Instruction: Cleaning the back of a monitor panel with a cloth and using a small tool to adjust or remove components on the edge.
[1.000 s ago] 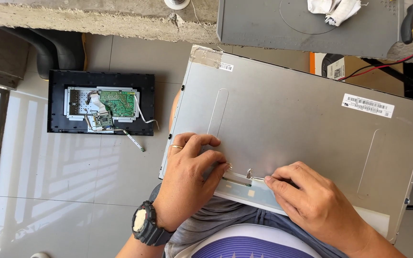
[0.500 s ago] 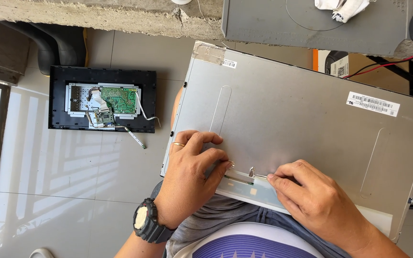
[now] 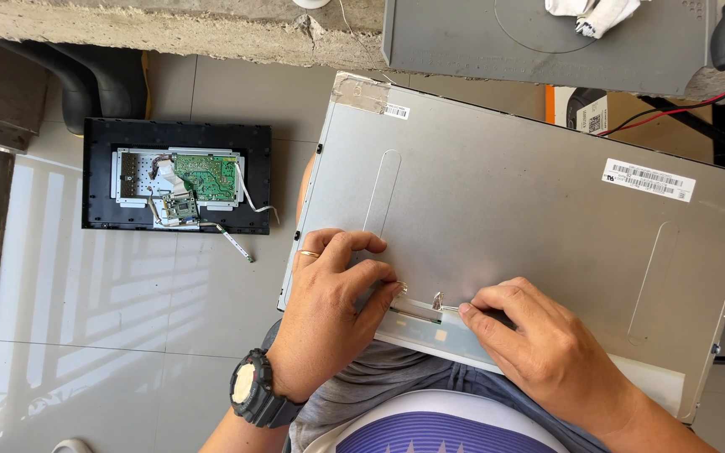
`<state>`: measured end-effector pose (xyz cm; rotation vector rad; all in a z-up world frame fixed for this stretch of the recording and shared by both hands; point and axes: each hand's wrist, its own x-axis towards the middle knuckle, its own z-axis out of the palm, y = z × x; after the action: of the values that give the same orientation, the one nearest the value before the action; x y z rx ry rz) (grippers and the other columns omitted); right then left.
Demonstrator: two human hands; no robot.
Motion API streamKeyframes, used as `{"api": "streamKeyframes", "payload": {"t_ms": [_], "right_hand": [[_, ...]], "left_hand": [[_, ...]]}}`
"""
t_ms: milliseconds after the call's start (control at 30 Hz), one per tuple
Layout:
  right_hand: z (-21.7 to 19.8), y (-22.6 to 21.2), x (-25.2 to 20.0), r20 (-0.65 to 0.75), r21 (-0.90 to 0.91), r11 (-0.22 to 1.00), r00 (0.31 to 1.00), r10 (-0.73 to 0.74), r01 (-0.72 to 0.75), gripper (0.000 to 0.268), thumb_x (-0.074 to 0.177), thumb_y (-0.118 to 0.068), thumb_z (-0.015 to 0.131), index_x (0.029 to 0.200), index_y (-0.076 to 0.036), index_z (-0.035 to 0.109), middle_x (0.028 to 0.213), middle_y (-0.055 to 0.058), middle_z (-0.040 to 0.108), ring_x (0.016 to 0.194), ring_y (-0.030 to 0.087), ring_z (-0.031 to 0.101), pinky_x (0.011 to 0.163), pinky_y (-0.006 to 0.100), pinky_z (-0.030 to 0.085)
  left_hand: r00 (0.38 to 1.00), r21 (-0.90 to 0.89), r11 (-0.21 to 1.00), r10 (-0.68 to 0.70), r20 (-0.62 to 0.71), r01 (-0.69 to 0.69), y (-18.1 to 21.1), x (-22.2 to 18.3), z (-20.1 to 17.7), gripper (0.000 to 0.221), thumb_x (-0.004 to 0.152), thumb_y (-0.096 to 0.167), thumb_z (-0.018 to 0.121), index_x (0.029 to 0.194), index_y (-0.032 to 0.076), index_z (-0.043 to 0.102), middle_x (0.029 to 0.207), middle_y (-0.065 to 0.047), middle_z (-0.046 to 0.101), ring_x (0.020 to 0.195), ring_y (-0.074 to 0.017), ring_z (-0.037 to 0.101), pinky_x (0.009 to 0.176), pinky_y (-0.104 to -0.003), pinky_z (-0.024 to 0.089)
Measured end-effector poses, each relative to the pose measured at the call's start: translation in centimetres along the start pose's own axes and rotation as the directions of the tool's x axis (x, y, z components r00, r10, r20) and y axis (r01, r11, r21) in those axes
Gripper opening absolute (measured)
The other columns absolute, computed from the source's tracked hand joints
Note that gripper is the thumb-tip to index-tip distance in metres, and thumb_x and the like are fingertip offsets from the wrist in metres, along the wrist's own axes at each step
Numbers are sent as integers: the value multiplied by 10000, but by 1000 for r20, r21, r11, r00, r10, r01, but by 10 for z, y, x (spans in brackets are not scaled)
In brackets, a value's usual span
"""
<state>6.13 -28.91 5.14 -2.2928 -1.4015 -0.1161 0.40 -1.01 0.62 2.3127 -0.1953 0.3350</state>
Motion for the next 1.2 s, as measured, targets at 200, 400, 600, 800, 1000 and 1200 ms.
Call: {"api": "streamKeyframes", "payload": {"t_ms": [200, 400, 600, 800, 1000, 1200], "right_hand": [[9, 2, -4, -56, 16, 1000, 998, -23, 24, 141, 1045, 92, 783, 1180, 59, 755, 1057, 161, 670, 879, 311, 675, 726, 395, 608], [14, 3, -6, -88, 23, 998, 994, -57, 59, 129, 1049, 110, 756, 1174, 80, 760, 1060, 168, 682, 870, 335, 688, 737, 409, 611], [8, 5, -1, -60, 19, 998, 996, -62, 63, 141, 1046, 109, 757, 1182, 72, 759, 1060, 151, 687, 857, 307, 683, 738, 406, 606], [10, 6, -1, -70, 15, 998, 995, -68, 69, 116, 1036, 102, 780, 1147, 71, 764, 1048, 156, 695, 852, 314, 694, 730, 395, 616], [17, 3, 0, -111, -2, 995, 989, -97, 98, 117, 1035, 135, 776, 1143, 95, 763, 1044, 175, 686, 856, 340, 693, 724, 406, 622], [16, 4, 1, -90, -13, 995, 991, -95, 94, 133, 1064, 111, 733, 1192, 78, 754, 1059, 149, 680, 861, 321, 684, 736, 412, 600]], "left_hand": [[1000, -4, 1000, 3, 4, -3, 0, 1, 0, 77, 1041, 202, 832, 969, 190, 806, 1307, -49, 731, 1208, -383, 610, 1089, -500, 464], [1000, 2, 1000, -10, -4, 10, 0, 0, 0, 70, 1036, 206, 833, 969, 193, 815, 1311, -44, 735, 1222, -382, 603, 1084, -499, 467], [1000, -1, 1000, -2, 2, 2, 0, 0, -1, 63, 1039, 204, 832, 980, 193, 813, 1308, -42, 734, 1216, -378, 606, 1092, -498, 468], [1000, 0, 1000, 12, 4, -12, -1, 0, -1, 77, 1045, 212, 834, 977, 190, 803, 1307, -47, 728, 1212, -377, 608, 1094, -497, 463], [1000, 7, 1000, 4, 5, -4, -1, -1, -2, 66, 1039, 199, 830, 979, 192, 804, 1306, -42, 728, 1211, -383, 601, 1081, -501, 471], [1000, 4, 1000, -6, 1, 6, -1, 0, -1, 71, 1040, 201, 831, 972, 195, 813, 1314, -46, 726, 1230, -384, 597, 1097, -503, 463]]}}
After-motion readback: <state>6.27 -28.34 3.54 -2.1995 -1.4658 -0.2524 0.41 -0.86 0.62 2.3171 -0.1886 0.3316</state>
